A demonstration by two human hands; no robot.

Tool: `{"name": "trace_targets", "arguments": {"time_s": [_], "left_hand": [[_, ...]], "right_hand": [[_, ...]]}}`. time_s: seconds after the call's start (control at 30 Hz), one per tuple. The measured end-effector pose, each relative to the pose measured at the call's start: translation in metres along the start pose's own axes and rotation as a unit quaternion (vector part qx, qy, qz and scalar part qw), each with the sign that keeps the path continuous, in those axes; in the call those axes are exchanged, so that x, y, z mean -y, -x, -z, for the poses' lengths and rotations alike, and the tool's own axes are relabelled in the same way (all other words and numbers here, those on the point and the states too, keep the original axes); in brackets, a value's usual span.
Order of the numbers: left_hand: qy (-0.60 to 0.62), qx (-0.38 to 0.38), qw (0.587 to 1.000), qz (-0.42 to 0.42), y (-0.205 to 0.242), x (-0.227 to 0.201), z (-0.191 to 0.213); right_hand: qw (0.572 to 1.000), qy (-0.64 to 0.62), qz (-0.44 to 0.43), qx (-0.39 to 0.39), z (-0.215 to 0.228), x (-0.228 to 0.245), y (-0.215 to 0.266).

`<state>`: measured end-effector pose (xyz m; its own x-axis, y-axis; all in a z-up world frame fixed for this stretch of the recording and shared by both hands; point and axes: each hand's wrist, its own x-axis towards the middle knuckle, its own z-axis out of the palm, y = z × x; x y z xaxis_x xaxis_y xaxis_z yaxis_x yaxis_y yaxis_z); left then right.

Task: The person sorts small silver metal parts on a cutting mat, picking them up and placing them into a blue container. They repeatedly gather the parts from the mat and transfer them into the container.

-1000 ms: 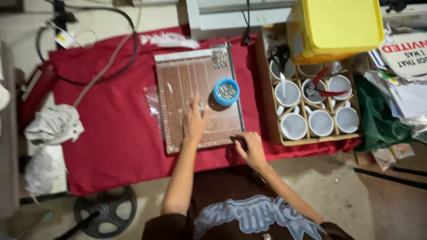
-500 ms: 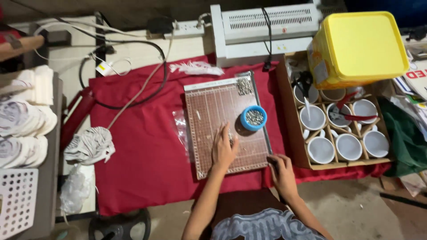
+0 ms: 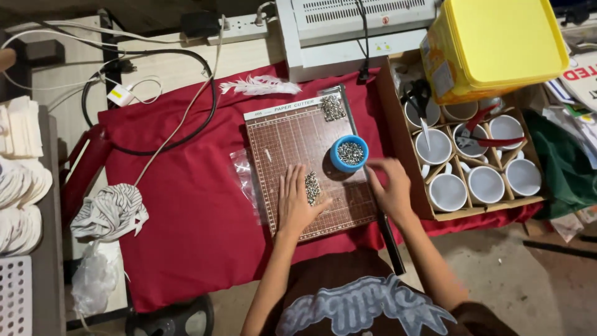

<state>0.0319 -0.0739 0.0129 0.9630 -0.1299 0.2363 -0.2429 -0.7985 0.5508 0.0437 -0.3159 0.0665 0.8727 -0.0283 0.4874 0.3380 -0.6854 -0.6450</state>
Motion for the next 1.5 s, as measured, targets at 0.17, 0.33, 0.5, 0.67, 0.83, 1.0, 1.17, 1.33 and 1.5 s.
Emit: {"name": "trace_targets", "arguments": {"time_s": [0.17,0.33,0.5,0.67,0.83,1.0,1.17,1.33,1.5], "left_hand": [[-0.06,0.032,0.998,0.009,0.004,0.006,-0.007],[-0.06,-0.01,0.998,0.003,0.005,0.023,-0.027],[-0.001,-0.067,0.998,0.012,0.01,0.023,-0.03],[0.032,-0.048,0.998,0.032,0.007,0.021,-0.023],[-0.004,0.008,1.0,-0.006,0.004,0.02,-0.02],[-0.021,-0.009,1.0,-0.018,0.008,0.022,-0.023],[-0.009,-0.024,1.0,-0.007,0.006,0.015,-0.014],[-0.019,-0.058,0.998,-0.018,0.007,0.017,-0.017],[-0.011,-0.076,0.997,-0.026,0.009,0.017,-0.019]], "right_hand": [[0.977,0.139,0.107,0.117,-0.018,0.006,-0.053],[0.936,0.255,0.15,0.189,-0.039,0.005,-0.065],[0.903,0.341,0.158,0.207,-0.048,-0.006,-0.063],[0.916,0.294,0.134,0.237,-0.045,-0.006,-0.065],[0.926,0.266,0.142,0.227,-0.044,-0.005,-0.063],[0.937,0.217,0.143,0.234,-0.034,0.016,-0.065],[0.948,0.178,0.106,0.24,-0.034,0.024,-0.064],[0.949,0.163,0.074,0.261,-0.036,0.023,-0.063],[0.95,0.142,0.098,0.262,-0.042,0.006,-0.061]]}}
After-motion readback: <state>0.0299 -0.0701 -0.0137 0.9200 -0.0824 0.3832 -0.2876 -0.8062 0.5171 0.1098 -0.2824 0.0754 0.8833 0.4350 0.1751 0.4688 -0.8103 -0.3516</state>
